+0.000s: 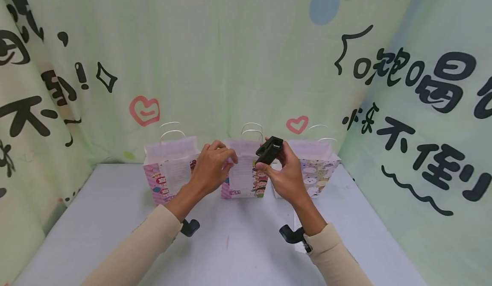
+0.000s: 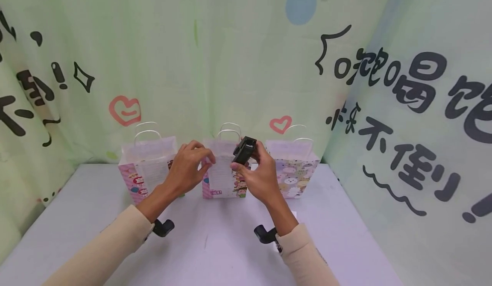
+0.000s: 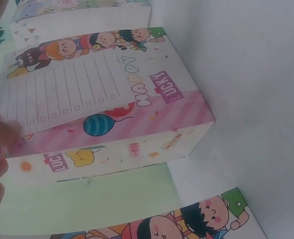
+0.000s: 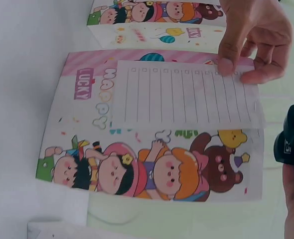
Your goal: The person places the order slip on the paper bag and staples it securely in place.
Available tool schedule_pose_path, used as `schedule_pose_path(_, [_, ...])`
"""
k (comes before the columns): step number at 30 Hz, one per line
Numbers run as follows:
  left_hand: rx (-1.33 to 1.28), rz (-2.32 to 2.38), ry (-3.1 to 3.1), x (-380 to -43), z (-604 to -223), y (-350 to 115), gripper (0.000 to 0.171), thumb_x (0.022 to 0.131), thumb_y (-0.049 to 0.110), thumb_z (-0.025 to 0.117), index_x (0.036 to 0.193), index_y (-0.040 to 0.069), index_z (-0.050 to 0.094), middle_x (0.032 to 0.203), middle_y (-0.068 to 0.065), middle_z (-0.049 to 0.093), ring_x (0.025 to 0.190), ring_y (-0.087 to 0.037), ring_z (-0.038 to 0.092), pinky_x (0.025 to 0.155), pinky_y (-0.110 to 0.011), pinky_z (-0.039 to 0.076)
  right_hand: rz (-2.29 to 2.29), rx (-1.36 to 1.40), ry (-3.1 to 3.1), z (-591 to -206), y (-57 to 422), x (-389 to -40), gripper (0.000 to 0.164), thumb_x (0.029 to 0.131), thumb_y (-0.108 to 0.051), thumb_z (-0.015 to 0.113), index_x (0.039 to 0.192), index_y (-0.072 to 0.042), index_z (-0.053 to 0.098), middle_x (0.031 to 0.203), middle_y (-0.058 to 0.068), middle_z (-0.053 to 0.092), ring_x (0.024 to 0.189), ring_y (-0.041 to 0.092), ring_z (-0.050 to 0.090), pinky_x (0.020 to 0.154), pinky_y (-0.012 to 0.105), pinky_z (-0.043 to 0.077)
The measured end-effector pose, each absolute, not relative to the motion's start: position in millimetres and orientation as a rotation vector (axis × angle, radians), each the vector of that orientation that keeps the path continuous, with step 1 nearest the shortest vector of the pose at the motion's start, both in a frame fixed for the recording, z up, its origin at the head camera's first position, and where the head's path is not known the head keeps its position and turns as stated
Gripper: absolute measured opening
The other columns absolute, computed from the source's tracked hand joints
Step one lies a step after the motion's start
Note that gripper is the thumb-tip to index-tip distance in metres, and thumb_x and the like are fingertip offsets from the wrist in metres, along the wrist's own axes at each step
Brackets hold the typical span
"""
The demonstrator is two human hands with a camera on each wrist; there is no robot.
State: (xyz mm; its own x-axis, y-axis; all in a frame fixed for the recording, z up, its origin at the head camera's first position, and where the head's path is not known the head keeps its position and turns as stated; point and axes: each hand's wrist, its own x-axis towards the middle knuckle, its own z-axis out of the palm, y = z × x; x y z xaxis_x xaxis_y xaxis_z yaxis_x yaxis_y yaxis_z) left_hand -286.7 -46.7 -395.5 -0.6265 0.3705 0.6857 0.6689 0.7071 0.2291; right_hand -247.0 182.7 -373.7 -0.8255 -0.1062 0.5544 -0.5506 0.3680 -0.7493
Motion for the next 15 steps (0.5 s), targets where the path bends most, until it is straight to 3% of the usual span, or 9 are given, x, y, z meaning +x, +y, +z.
schedule_pose_path(5, [-0.789, -0.638, -2.293, -287, -395, -47, 0.013, 0.088, 0.007, 0.085, 0.091, 0.016, 0.076, 0.093, -0.001, 0.082, 0.101, -0.021, 0.062, 0.088, -0.039, 0.048, 1.373, 0.517, -2.291, -380, 193, -239, 0.073, 0.087, -0.012, 0.086, 0.151, -0.01, 0.052, 0.139, 0.01, 0.07, 0.13, 0.031, 0.067, 0.123, 0.05, 0.041])
schedule_pose_path(10, [-0.79, -0.653, -2.288, -286, -394, -47, 0.014, 0.087, 0.007, 0.085, 0.09, 0.017, 0.076, 0.093, -0.001, 0.082, 0.101, -0.021, 0.062, 0.088, -0.039, 0.048, 1.289, 0.472, -2.365, -390, 201, -231, 0.077, 0.086, -0.013, 0.088, 0.154, -0.011, 0.052, 0.128, 0.011, 0.072, 0.121, 0.033, 0.069, 0.117, 0.061, 0.044])
schedule_pose_path(15, [-0.782, -0.661, -2.3, -286, -395, -47, 0.012, 0.088, 0.007, 0.085, 0.092, 0.016, 0.077, 0.095, -0.001, 0.082, 0.102, -0.022, 0.062, 0.089, -0.039, 0.048, 1.222, 0.455, -2.433, -400, 208, -224, 0.083, 0.085, -0.014, 0.09, 0.157, -0.012, 0.05, 0.125, 0.011, 0.072, 0.115, 0.032, 0.07, 0.111, 0.063, 0.047])
